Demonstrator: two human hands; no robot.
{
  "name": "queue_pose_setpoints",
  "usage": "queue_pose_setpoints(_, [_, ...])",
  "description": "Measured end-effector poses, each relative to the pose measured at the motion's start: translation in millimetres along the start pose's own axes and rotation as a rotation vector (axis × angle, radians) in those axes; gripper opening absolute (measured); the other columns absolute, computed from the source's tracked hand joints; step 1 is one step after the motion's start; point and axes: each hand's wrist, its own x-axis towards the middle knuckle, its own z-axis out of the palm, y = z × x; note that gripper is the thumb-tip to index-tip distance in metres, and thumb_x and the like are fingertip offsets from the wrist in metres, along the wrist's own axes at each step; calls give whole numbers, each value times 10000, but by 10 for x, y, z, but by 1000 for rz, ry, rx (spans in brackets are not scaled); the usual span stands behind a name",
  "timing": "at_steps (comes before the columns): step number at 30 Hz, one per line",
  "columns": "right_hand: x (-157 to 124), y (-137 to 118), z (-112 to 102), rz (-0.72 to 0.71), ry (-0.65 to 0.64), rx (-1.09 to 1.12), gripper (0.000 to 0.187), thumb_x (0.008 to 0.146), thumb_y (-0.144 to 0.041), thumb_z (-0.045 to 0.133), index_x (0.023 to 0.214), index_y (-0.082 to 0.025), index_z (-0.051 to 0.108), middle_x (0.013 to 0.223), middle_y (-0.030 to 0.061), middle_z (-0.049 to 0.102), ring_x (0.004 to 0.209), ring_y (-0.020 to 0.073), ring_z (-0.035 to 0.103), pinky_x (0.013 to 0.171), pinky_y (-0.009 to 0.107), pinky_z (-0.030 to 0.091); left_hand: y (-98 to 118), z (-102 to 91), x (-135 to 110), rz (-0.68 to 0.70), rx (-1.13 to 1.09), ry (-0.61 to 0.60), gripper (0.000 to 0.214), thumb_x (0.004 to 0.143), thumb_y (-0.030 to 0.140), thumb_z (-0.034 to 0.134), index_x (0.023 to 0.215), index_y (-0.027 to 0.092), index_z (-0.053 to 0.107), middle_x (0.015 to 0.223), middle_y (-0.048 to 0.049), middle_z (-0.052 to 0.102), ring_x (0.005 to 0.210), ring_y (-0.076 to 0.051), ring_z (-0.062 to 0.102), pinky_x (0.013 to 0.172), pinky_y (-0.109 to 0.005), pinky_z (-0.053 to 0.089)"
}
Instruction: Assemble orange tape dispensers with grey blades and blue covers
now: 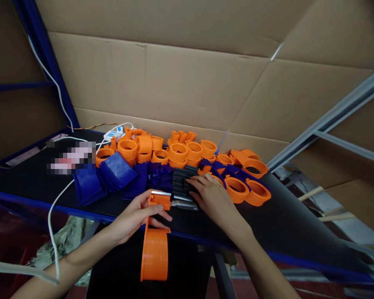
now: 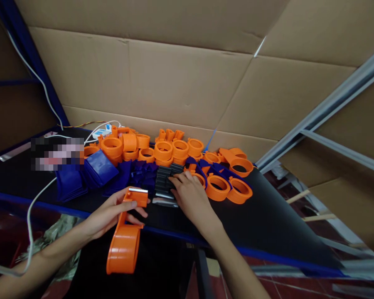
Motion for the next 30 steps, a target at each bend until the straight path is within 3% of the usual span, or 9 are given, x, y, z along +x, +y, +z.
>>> queue_pose_setpoints(7, [9,-25,-5,1,24,12,177,892,-143,617,1045,-192,691,997,87,688,976,271,597,835,419,463,3,2,11,-10,-14,7,277,846,266,717,1076,143,625,1056,-137,712,870,-247,720,791,-457,620])
queue_pose_setpoints(13, [-11,-23,-120,-16,115,152,148,916,-237,604,1037,-196,679,1022,105,696,964,266,623,855,436,493,-12,8,18,-5,-16,14,281,825,283,741,1050,147,644,1010,-120,719,851,-249,725,785,-459,620])
queue_pose_setpoints(17, [-60,-210,-326,-97,223,393,179,915,-258,631,1088,-222,662,1036,86,694,980,233,633,852,388,519,-24,22,14,23,-2,23,278,826,281,742,1050,148,645,1013,-108,703,870,-251,719,786,-464,622])
queue_pose_setpoints(20, [-48,-452,-401,-164,185,414,189,927,-247,624,1110,-215,658,1025,82,699,943,219,641,822,369,522,-40,32,0,47,13,14,279,836,275,735,1065,153,634,988,-91,694,888,-249,712,799,-478,620])
queue_pose_setpoints(25, [21,-709,-284,-212,175,341,130,949,-190,575,1025,-191,680,1002,99,695,915,214,635,779,352,532,-70,10,-7,50,19,-6,284,843,261,731,1086,158,626,948,-76,694,896,-233,704,814,-473,617])
queue_pose_setpoints(30, [-49,-730,-114,-61,305,402,193,948,-215,591,1113,-225,691,974,88,647,858,195,641,702,316,554,-73,7,13,49,15,-14,287,841,258,735,1087,160,625,921,-67,696,875,-224,706,809,-463,620])
